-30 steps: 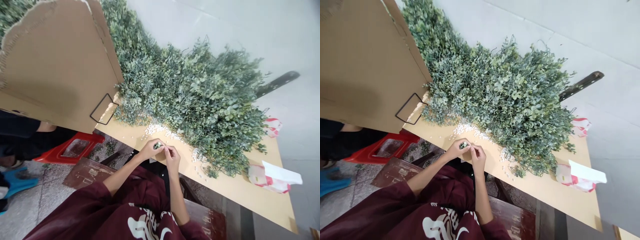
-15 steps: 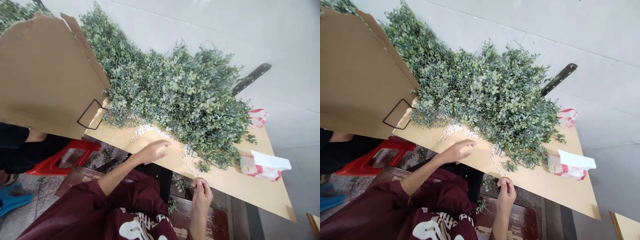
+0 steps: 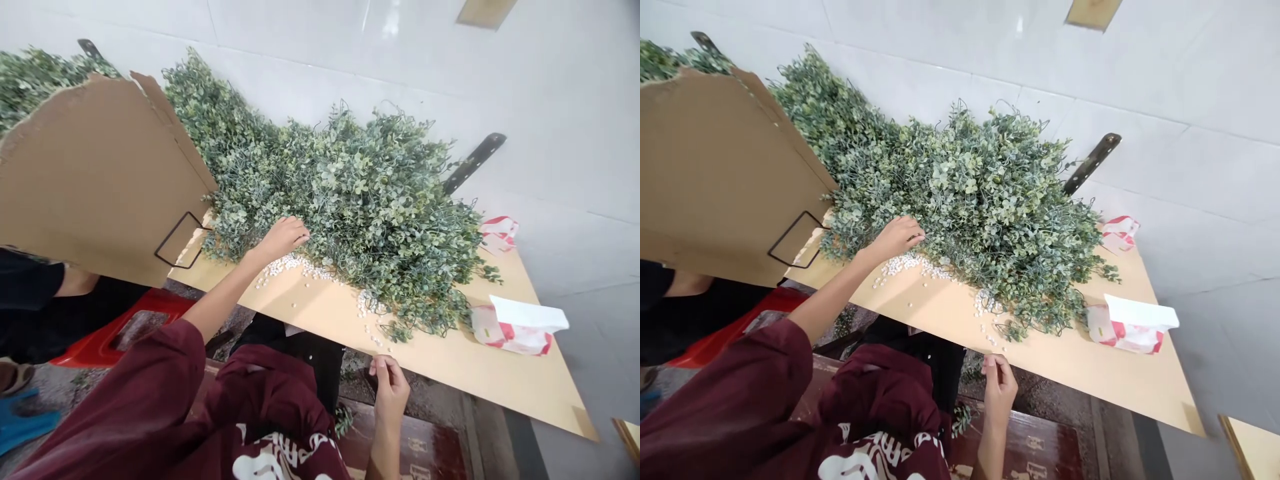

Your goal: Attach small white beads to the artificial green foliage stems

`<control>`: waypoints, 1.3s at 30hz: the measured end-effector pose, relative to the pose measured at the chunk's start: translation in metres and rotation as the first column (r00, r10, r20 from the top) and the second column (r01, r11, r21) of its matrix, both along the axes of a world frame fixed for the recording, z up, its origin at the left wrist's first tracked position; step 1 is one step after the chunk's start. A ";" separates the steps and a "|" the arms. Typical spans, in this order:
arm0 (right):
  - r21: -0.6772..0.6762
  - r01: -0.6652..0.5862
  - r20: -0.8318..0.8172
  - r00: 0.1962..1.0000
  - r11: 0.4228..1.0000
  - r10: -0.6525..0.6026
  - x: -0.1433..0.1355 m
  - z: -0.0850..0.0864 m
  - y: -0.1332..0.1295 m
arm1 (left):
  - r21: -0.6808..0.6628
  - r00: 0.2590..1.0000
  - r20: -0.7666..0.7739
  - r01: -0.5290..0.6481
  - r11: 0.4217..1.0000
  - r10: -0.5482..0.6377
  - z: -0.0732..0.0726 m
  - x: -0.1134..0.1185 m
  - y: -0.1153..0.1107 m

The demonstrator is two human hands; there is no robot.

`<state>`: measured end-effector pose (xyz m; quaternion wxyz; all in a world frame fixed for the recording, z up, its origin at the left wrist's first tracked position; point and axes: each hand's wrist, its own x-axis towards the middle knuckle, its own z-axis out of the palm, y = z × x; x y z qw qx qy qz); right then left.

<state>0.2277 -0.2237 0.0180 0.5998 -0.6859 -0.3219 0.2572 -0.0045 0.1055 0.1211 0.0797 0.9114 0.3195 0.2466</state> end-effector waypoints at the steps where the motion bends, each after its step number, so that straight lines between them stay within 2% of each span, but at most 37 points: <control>1: 0.003 -0.011 0.008 1.000 1.000 0.011 0.000 0.000 0.001 | -0.027 0.998 0.052 -0.020 0.999 0.021 0.003 -0.005 -0.004; 3: 0.016 -0.026 0.023 0.999 1.000 0.025 -0.001 0.002 0.005 | -0.108 0.971 0.215 -0.084 0.991 0.105 0.010 -0.015 -0.014; 5: 0.038 -0.042 0.035 0.999 0.998 0.041 -0.005 0.006 0.012 | -0.242 0.886 0.405 -0.136 0.961 0.227 0.015 -0.022 -0.030; 7: 0.047 -0.100 0.035 0.995 0.994 0.098 -0.014 0.013 0.024 | -0.408 0.775 0.545 -0.088 0.909 0.320 0.015 -0.025 -0.049; 9: 0.035 -0.227 0.005 0.974 0.973 0.227 -0.028 0.023 0.040 | -0.550 0.681 0.627 0.043 0.834 0.378 0.009 -0.022 -0.072; 11: 0.026 -0.359 -0.062 0.931 0.933 0.360 -0.046 0.034 0.060 | -0.635 0.657 0.636 0.148 0.759 0.404 -0.002 -0.016 -0.097; 14: 0.080 -0.504 -0.181 0.841 0.860 0.509 -0.074 0.046 0.090 | -0.720 0.708 0.599 0.272 0.638 0.374 -0.021 -0.006 -0.133; 15: 0.090 -0.521 -0.191 0.828 0.849 0.528 -0.082 0.048 0.099 | -0.738 0.734 0.581 0.293 0.608 0.352 -0.028 -0.005 -0.143; 16: 0.098 -0.497 -0.183 0.843 0.862 0.507 -0.088 0.050 0.106 | -0.744 0.746 0.581 0.324 0.584 0.326 -0.034 -0.004 -0.151; 18: 0.075 -0.474 -0.157 0.863 0.877 0.480 -0.097 0.049 0.115 | -0.752 0.722 0.599 0.358 0.553 0.347 -0.045 -0.006 -0.163; 21: 0.030 -0.497 -0.108 0.861 0.867 0.497 -0.103 0.043 0.118 | -0.765 0.669 0.614 0.376 0.522 0.418 -0.057 -0.013 -0.169; 23: 0.009 -0.514 -0.082 0.855 0.858 0.513 -0.106 0.039 0.116 | -0.777 0.663 0.607 0.381 0.500 0.438 -0.064 -0.017 -0.170; 26: -0.026 -0.474 -0.007 0.880 0.880 0.474 -0.111 0.033 0.112 | -0.789 0.651 0.597 0.369 0.492 0.469 -0.074 -0.019 -0.171; 29: -0.047 -0.426 0.159 0.890 0.903 0.428 -0.114 0.030 0.111 | -0.804 0.620 0.577 0.318 0.502 0.532 -0.083 -0.016 -0.172; 31: -0.043 -0.438 0.287 0.856 0.898 0.431 -0.115 0.028 0.111 | -0.815 0.594 0.563 0.281 0.507 0.575 -0.087 -0.015 -0.170; 35: -0.061 -0.544 0.435 0.740 0.837 0.513 -0.114 0.025 0.117 | -0.815 0.521 0.571 0.261 0.518 0.635 -0.093 -0.016 -0.162; 39: -0.087 -0.683 0.456 0.620 0.725 0.639 -0.110 0.026 0.128 | -0.800 0.409 0.599 0.258 0.542 0.689 -0.094 -0.022 -0.149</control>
